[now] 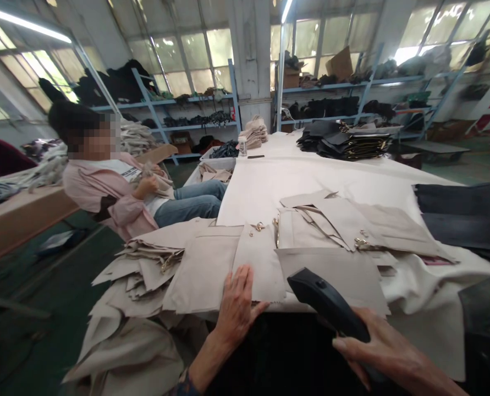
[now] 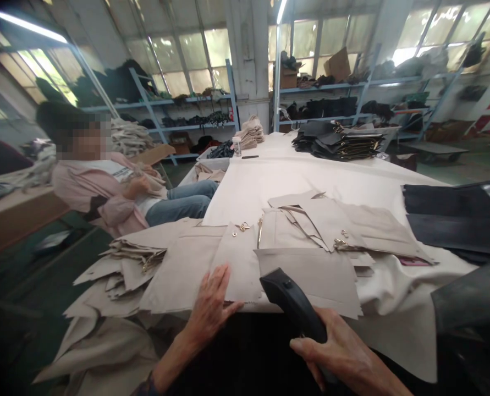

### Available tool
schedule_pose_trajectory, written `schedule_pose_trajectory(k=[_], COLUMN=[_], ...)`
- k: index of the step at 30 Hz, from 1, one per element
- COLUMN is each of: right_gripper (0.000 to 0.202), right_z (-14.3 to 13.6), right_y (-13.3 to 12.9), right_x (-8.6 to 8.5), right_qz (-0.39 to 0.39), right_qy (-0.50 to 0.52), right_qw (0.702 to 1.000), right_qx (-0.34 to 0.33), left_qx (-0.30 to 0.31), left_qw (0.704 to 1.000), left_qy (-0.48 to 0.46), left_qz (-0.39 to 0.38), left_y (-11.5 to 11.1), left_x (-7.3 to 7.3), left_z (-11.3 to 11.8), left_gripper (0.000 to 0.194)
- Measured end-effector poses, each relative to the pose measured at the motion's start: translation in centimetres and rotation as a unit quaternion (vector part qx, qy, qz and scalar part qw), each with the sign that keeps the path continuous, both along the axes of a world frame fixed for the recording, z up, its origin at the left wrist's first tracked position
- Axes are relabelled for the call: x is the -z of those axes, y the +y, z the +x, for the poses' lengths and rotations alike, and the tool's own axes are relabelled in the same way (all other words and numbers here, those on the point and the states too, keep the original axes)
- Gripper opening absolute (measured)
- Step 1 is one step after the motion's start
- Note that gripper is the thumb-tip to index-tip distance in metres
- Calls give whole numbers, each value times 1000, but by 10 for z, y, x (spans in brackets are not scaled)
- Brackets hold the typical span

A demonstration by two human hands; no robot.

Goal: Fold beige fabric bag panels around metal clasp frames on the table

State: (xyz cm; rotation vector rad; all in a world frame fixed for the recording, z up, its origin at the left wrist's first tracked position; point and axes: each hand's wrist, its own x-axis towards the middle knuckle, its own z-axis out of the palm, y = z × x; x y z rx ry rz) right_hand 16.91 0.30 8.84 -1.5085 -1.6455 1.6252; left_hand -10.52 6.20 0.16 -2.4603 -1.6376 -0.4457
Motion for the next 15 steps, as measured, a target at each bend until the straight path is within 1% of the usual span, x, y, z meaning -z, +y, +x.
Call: schedule_pose_trajectory(k=[2,4,6,9,12,15], right_gripper=[29,25,26,26,36,46], right_z=[-13,-27,-39,-50,-48,-33], right_y=[2,7,14,26,38,48], right_x=[2,5,9,17,20,17], right_qz=[-4,-9,-15,-23,3,60], right_qy=[16,36,43,10,-39,-70], right_qw=[1000,999,998,999,999,995], right_qx=[-10,-24,-41,-38,-29,-26], left_qx=[-7,-8,-9,-8,-10,-10], left_qw=[1000,1000,999,998,995,993], left_qy=[-12,-25,-36,-63,-98,-116], left_qz=[1,8,9,-10,-20,-27], left_y=[2,3,3,0,-2,0], left_x=[10,15,16,15,15,16], left_z=[-2,-1,0,0,-3,-3], left_gripper=[75,74,74,80,87,91])
